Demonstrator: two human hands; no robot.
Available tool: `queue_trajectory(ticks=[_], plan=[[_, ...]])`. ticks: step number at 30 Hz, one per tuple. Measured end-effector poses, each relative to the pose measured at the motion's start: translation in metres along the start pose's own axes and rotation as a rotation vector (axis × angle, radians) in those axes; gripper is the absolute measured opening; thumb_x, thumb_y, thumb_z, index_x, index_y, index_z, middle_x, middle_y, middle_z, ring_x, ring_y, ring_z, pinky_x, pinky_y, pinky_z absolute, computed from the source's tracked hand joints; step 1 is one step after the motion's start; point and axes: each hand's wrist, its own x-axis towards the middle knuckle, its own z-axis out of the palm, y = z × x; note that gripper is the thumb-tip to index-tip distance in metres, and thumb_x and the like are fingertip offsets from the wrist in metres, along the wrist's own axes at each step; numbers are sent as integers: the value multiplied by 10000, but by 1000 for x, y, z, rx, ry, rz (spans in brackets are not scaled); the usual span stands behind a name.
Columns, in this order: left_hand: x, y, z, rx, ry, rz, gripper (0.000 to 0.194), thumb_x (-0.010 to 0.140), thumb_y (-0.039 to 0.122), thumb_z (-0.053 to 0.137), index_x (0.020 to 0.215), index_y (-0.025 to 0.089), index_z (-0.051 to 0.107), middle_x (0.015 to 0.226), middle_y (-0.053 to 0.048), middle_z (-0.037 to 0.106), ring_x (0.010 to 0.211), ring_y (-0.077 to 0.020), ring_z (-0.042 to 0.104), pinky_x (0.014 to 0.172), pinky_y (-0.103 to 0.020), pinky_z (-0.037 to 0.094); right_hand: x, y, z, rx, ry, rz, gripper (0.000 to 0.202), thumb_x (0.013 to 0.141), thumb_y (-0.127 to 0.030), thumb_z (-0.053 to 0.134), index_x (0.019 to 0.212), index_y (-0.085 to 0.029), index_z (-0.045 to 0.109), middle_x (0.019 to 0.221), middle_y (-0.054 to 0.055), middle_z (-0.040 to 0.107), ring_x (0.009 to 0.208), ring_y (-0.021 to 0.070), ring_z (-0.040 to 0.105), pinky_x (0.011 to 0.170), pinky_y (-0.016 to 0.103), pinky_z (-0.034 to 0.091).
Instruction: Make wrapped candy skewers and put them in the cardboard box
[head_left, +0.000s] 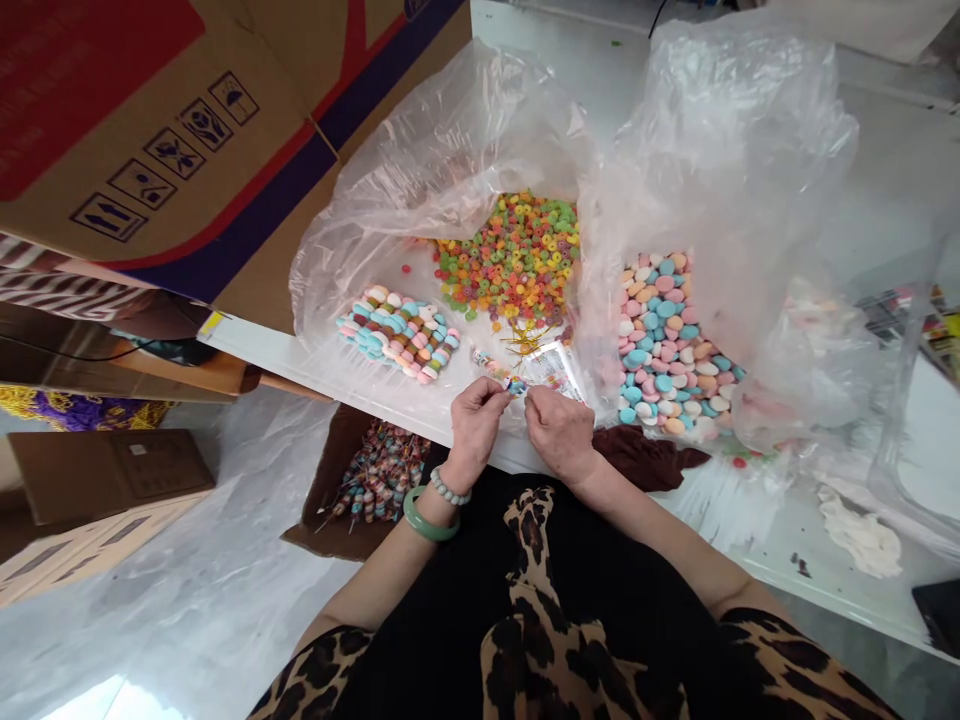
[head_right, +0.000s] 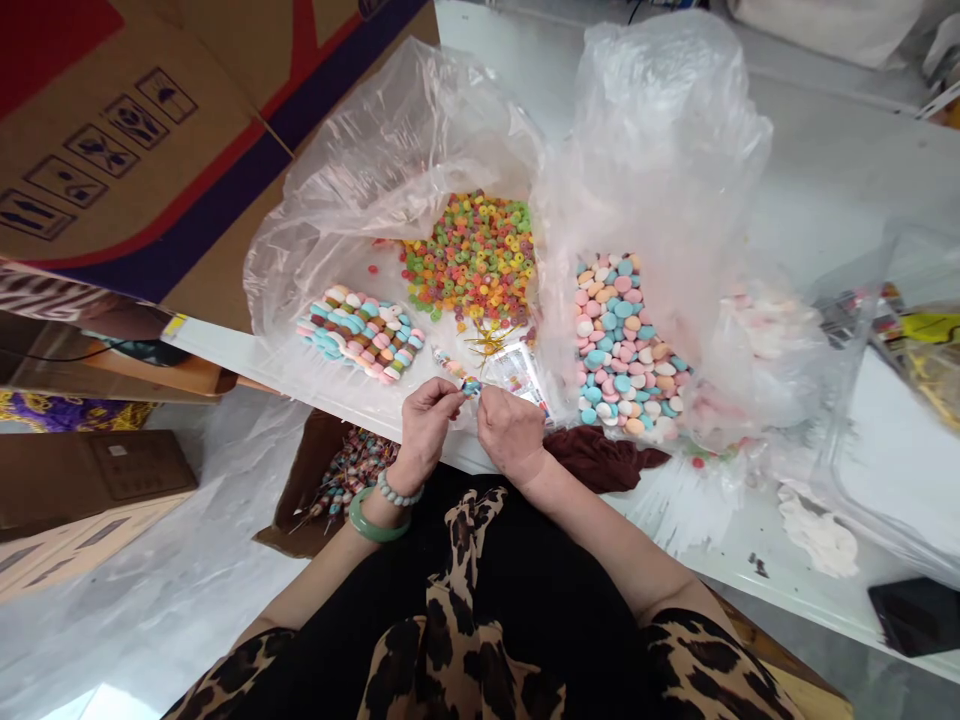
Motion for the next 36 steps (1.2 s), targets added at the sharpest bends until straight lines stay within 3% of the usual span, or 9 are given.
queue_trajectory(ticks=[3,5,11,15,19,22,27,30,36], plan=[[-3,3,0,48,-17,33,170,753,200,626,605,194,543,575,49,471,577,-107,411,589,-246,352,6,6,-3,62,-194,141,223,952,-281,465,835,-216,642,740,23,697,651,161,589,572,279,253],[-4,3,1,59,-28,39,161,767,218,621,626,196,546,586,46,478,585,-111,421,593,-247,353,9,9,-5,85,-244,198,212,954,-307,477,850,-228,645,757,16,701,670,168,597,577,272,260],[-2,-5,5,188,44,82,201,804,321,649,689,207,531,622,42,474,606,-119,420,605,-247,353,4,8,-4,36,-115,75,275,977,-272,428,807,-186,626,740,51,691,661,159,584,577,284,245],[2,-8,5,258,18,58,130,823,279,613,719,210,576,655,27,538,620,-132,452,629,-256,361,-2,5,2,-17,-31,-31,307,981,-228,398,771,-175,615,671,52,663,615,150,561,579,291,245],[1,-3,4,392,14,156,126,808,212,596,683,216,584,668,7,556,658,-156,481,681,-276,362,-4,5,3,-25,-35,-41,303,974,-206,394,760,-178,607,668,54,664,623,149,574,581,292,252],[0,-3,3,402,37,169,169,784,177,590,630,218,536,623,16,503,634,-157,448,664,-275,343,-2,5,-1,4,-149,37,246,965,-226,427,821,-187,623,728,55,692,665,161,612,569,291,251],[-1,-10,1,225,-37,34,168,793,186,550,633,209,503,607,35,481,611,-135,430,626,-255,340,16,12,-13,60,-424,170,184,939,-351,505,878,-238,636,787,36,715,703,194,639,572,279,278],[-1,-10,1,198,-70,50,166,793,196,553,634,206,506,609,39,474,614,-130,427,625,-252,341,28,21,-14,251,-530,177,202,923,-393,524,856,-239,637,768,12,704,715,178,635,594,263,332],[-3,-6,2,263,-109,178,169,797,201,547,636,213,498,625,24,471,631,-145,434,652,-276,351,38,31,-5,701,-777,295,288,890,-372,503,672,-208,592,558,-40,625,479,111,555,521,232,357]])
